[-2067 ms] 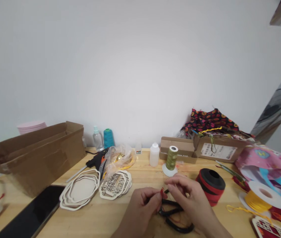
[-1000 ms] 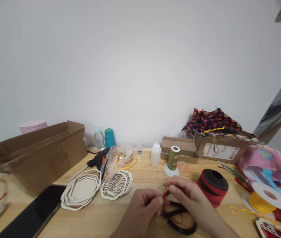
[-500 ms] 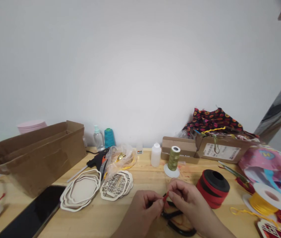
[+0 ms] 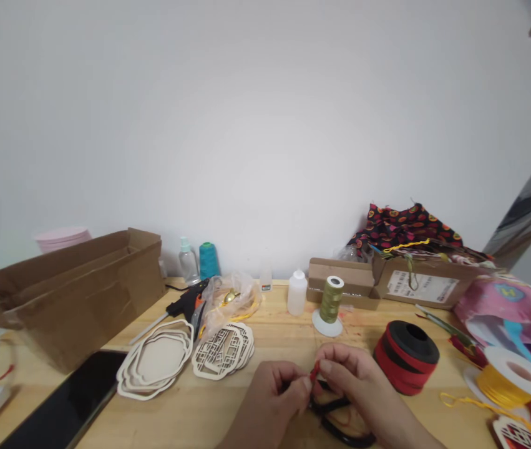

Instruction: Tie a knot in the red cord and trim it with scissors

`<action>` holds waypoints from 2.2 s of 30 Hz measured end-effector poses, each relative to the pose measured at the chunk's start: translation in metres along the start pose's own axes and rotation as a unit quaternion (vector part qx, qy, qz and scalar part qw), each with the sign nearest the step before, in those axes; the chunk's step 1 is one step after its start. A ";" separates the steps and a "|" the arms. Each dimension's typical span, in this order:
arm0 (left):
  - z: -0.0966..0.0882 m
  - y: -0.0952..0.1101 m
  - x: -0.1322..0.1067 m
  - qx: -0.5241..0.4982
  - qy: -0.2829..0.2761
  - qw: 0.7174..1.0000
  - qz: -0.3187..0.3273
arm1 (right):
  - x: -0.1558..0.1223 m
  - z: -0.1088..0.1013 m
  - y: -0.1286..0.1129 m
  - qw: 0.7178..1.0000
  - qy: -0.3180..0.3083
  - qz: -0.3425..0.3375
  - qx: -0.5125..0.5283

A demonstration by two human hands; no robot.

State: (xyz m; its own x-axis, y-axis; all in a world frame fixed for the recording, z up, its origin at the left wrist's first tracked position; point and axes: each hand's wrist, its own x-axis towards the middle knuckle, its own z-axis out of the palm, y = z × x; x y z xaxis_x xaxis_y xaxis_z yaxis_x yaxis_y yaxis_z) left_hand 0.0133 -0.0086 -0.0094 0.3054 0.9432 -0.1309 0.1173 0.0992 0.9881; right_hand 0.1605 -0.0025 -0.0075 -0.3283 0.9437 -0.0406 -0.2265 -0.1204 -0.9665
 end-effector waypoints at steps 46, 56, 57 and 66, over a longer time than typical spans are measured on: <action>0.001 0.004 -0.001 0.066 0.021 0.993 0.097 | -0.001 -0.002 -0.002 0.900 0.081 -0.160 -0.396; 0.000 -0.001 -0.002 0.115 0.046 0.988 0.092 | 0.000 -0.001 0.001 0.949 0.082 -0.099 -0.288; -0.001 -0.002 -0.003 0.110 0.055 0.988 0.091 | 0.000 -0.001 0.000 0.957 0.078 -0.090 -0.266; -0.005 -0.001 -0.003 0.146 0.086 0.972 0.161 | -0.002 -0.009 -0.010 0.983 0.060 -0.079 -0.157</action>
State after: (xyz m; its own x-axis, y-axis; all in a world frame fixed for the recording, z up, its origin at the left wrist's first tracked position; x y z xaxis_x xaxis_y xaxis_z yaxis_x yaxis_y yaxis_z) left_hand 0.0075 -0.0099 -0.0095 0.2107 0.9519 0.2226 0.3133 -0.2814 0.9070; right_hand 0.1713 -0.0004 -0.0003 -0.1971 0.9748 0.1047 0.0343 0.1136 -0.9929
